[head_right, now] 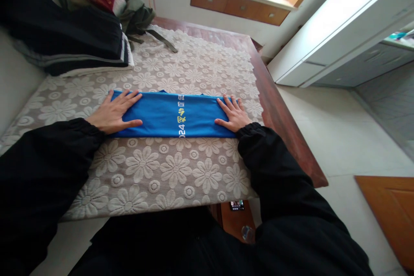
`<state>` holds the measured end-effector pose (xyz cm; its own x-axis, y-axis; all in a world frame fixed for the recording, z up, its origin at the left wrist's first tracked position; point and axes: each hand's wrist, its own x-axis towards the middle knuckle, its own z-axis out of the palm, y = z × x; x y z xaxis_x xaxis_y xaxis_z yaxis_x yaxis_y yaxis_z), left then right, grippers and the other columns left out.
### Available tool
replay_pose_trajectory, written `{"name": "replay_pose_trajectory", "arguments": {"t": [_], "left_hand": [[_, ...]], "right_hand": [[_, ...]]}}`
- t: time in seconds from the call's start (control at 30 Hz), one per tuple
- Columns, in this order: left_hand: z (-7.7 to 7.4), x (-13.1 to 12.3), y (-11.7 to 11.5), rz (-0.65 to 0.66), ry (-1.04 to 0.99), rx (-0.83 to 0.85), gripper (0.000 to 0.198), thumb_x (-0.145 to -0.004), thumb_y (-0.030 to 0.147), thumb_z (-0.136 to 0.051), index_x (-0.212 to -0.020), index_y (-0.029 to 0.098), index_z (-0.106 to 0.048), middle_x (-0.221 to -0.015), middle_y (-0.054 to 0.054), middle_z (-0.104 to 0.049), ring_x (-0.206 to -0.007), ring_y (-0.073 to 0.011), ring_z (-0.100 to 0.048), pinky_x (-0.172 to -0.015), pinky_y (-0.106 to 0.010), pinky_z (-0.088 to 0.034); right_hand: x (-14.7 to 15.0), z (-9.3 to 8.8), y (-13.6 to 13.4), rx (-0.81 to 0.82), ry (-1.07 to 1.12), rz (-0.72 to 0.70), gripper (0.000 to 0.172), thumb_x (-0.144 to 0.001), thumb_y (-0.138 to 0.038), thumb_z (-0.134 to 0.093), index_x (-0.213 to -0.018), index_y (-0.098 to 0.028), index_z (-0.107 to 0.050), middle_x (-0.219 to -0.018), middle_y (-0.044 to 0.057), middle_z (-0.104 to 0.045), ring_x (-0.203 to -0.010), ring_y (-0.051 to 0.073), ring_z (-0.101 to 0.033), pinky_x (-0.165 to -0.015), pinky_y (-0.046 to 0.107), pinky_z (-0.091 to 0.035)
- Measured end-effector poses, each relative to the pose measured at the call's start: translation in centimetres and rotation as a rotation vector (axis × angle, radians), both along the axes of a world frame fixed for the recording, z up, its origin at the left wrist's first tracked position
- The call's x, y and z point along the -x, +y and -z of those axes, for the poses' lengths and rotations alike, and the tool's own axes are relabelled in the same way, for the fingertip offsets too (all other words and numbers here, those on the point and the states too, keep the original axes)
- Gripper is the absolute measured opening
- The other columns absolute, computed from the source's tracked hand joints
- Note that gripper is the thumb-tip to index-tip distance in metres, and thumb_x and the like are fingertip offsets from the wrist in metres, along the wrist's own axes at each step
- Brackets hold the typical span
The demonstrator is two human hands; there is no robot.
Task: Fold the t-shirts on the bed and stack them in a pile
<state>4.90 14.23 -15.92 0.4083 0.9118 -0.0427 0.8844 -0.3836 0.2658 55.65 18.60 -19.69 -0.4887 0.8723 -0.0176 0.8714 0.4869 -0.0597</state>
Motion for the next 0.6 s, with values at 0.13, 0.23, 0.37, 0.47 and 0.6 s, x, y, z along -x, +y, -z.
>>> {"name": "replay_pose_trajectory", "arguments": {"t": [0.13, 0.23, 0.37, 0.47, 0.6], "left_hand": [[-0.9, 1.1, 0.3, -0.075, -0.230, 0.005, 0.099, -0.097, 0.088, -0.028, -0.171, 0.023, -0.033, -0.179, -0.012, -0.033, -0.168, -0.0357, -0.026, -0.139, -0.058, -0.016], [-1.2, 2.4, 0.5, -0.227, -0.232, -0.136, 0.090, -0.101, 0.081, -0.031, -0.166, 0.018, -0.042, -0.174, -0.013, -0.043, -0.166, -0.0349, -0.029, -0.137, -0.053, -0.029], [-0.2, 4.1, 1.0, -0.405, -0.098, -0.269, 0.084, -0.104, 0.071, -0.031, -0.162, 0.013, -0.049, -0.172, -0.015, -0.046, -0.167, -0.0379, -0.026, -0.139, -0.054, -0.024], [0.2, 4.9, 1.2, -0.454, -0.054, -0.224, 0.078, -0.106, 0.067, -0.028, -0.155, 0.014, -0.057, -0.166, -0.015, -0.053, -0.161, -0.0380, -0.038, -0.135, -0.053, -0.034], [-1.2, 5.5, 0.9, -0.535, -0.025, -0.203, 0.060, -0.103, 0.060, -0.037, -0.130, 0.019, -0.073, -0.143, -0.014, -0.071, -0.135, -0.0359, -0.063, -0.115, -0.049, -0.053]], "right_hand": [[-0.1, -0.7, 0.4, 0.058, -0.008, 0.004, 0.103, -0.097, -0.088, -0.039, -0.179, -0.030, -0.016, -0.185, 0.009, -0.013, -0.167, 0.050, -0.012, -0.131, 0.078, -0.007], [1.7, -2.9, 0.3, 0.018, 0.016, 0.007, 0.101, -0.095, -0.087, -0.048, -0.176, -0.030, -0.029, -0.181, 0.012, -0.026, -0.166, 0.051, -0.015, -0.129, 0.082, -0.002], [8.3, -6.5, -1.4, -0.091, 0.301, -0.126, 0.076, -0.102, -0.071, -0.056, -0.164, -0.028, -0.049, -0.166, 0.013, -0.053, -0.156, 0.041, -0.044, -0.128, 0.067, -0.035], [15.1, -8.2, -2.8, 0.041, 0.406, -0.330, 0.052, -0.106, -0.058, -0.059, -0.146, -0.025, -0.064, -0.129, 0.010, -0.075, -0.117, 0.030, -0.071, -0.102, 0.047, -0.058], [23.1, -8.9, -2.8, 0.172, 0.341, -0.454, 0.033, -0.104, -0.045, -0.064, -0.125, -0.020, -0.071, -0.100, 0.004, -0.076, -0.086, 0.021, -0.070, -0.075, 0.034, -0.049]]}}
